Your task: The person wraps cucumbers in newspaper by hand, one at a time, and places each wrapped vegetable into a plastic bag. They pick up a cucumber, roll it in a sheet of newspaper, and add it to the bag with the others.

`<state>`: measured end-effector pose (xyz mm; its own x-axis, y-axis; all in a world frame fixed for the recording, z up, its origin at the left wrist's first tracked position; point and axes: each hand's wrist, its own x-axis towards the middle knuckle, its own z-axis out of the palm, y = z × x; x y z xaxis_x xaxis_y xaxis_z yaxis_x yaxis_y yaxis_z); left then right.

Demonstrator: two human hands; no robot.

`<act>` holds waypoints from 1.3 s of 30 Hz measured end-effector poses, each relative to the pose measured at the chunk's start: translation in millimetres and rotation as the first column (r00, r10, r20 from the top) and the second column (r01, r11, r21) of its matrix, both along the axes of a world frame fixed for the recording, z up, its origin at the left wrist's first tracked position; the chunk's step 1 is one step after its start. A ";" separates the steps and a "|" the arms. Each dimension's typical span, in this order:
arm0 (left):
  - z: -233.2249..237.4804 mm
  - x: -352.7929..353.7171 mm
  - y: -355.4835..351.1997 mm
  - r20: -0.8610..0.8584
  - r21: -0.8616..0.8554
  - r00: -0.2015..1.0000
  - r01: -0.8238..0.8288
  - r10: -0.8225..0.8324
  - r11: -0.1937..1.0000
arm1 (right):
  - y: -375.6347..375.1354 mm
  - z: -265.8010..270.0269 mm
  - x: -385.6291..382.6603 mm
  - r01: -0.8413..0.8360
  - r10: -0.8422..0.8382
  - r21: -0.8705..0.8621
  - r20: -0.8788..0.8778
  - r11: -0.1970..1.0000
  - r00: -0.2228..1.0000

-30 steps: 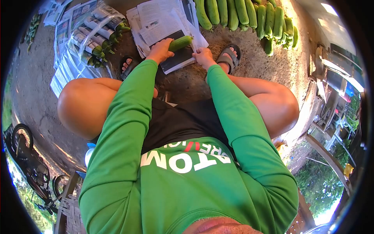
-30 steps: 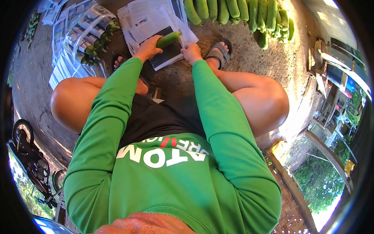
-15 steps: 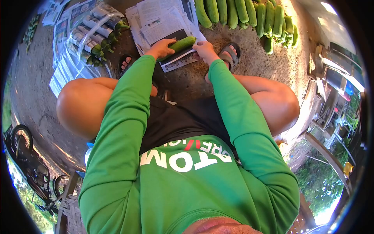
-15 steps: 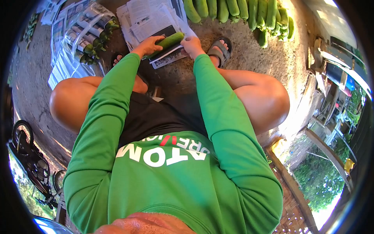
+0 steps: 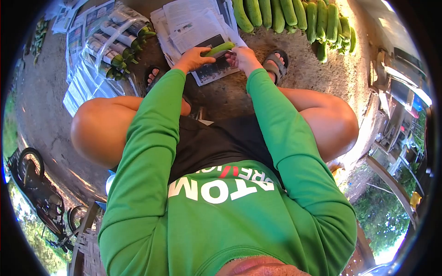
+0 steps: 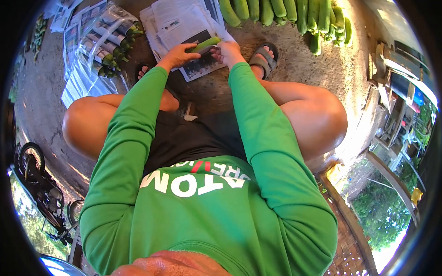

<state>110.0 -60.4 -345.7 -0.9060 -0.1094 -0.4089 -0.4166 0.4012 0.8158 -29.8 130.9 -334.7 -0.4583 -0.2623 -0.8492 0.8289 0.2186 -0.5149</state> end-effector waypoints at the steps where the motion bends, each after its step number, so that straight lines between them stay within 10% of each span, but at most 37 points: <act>1: -0.7 0.8 -1.2 -0.013 -0.042 1.000 0.012 -0.013 0.999 | -1.2 -1.9 0.5 0.030 -0.030 -0.017 0.001 0.999 1.000; 6: 6.3 -1.7 -5.7 0.186 0.100 0.969 -0.185 0.164 0.978 | -13.4 5.1 -2.9 0.028 -0.018 0.053 -0.178 0.998 0.984; 9: -10.0 -5.0 -5.4 0.119 0.017 0.974 -0.195 0.192 0.981 | -29.0 -3.0 -3.6 -0.182 0.479 0.456 -0.706 0.871 0.522; 12: -15.3 -5.0 -0.6 -0.023 -0.182 0.955 -0.294 0.295 0.938 | -35.0 5.5 4.8 -0.302 0.663 0.640 -0.748 0.706 -0.035; 16: 4.0 -5.3 5.4 -0.317 -0.485 0.922 -0.359 0.222 0.797 | -31.1 29.5 29.7 -0.358 0.773 0.817 -0.559 0.452 -0.299; 19: 4.6 -10.8 5.5 -0.126 -0.618 0.990 -0.022 -0.071 0.786 | -32.6 20.0 33.6 -0.239 0.757 0.870 -0.492 0.430 -0.430; 28: 10.6 5.7 32.3 -0.128 -0.629 0.986 -0.001 -0.103 0.777 | -34.6 11.9 15.0 -0.313 0.778 0.938 -0.309 0.152 -0.547; 34: 25.8 -13.0 12.2 0.139 -0.427 0.990 0.062 -0.002 0.902 | -54.9 21.8 -7.3 -0.471 0.865 0.880 -0.188 -0.062 -0.465; 39: 25.2 -13.8 7.0 0.084 -0.417 0.996 0.065 -0.033 0.906 | -50.0 23.0 -22.2 -0.605 0.921 0.796 -0.230 -0.007 -0.314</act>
